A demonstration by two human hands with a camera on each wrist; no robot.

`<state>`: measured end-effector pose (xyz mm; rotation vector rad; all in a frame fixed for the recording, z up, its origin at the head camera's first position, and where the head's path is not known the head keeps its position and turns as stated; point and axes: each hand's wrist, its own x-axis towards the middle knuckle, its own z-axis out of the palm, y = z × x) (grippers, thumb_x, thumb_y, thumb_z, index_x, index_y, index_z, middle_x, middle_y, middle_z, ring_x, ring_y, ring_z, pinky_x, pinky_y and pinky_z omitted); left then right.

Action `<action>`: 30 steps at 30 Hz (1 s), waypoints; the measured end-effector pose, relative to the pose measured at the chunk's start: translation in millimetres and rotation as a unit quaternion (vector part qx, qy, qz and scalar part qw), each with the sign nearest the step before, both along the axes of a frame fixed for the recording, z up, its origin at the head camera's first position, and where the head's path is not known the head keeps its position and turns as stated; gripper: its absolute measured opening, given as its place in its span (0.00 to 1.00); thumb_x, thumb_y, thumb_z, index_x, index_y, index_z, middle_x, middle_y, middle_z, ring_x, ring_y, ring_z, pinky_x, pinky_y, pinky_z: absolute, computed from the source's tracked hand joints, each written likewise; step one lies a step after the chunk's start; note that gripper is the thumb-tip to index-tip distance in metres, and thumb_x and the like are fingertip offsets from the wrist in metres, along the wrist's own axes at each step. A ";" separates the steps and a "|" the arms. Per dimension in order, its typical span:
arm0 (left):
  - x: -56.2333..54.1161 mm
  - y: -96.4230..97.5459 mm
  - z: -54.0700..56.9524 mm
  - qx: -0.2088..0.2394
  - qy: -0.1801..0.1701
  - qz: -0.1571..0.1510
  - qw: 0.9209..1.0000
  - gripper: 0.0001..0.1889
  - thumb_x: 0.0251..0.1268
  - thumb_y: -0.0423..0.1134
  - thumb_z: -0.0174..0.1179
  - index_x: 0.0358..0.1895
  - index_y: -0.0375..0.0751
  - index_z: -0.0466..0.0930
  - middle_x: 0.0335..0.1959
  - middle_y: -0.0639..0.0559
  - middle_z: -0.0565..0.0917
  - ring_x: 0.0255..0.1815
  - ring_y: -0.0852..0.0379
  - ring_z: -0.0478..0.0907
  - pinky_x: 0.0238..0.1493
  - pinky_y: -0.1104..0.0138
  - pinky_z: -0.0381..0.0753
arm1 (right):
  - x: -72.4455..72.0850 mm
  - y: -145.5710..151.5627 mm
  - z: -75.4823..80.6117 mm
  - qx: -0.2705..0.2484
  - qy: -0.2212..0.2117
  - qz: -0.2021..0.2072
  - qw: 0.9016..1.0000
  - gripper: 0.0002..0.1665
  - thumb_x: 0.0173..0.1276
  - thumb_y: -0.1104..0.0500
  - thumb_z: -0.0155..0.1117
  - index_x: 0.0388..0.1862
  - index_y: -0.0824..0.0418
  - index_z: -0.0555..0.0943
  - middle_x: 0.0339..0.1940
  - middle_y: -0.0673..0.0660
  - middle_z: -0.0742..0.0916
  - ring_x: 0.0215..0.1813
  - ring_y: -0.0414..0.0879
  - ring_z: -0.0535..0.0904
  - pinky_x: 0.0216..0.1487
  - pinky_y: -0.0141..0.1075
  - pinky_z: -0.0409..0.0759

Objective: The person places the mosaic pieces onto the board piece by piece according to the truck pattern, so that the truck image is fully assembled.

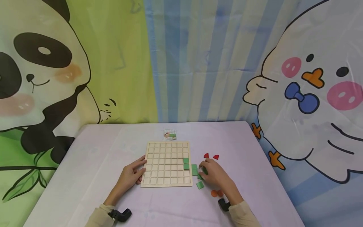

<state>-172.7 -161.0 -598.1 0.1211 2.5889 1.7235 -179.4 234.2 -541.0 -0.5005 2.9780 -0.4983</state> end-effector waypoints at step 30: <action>-0.4 0.9 -0.6 -0.007 0.007 0.000 1.000 0.24 0.74 0.31 0.65 0.71 0.40 0.80 0.81 0.55 0.72 0.16 0.59 0.79 0.16 0.65 0.83 | 23.0 11.0 -2.8 -0.014 -0.028 -0.012 0.999 0.14 0.63 0.54 0.82 0.47 0.51 0.90 0.40 0.44 0.82 0.39 0.38 0.73 0.41 0.29 0.79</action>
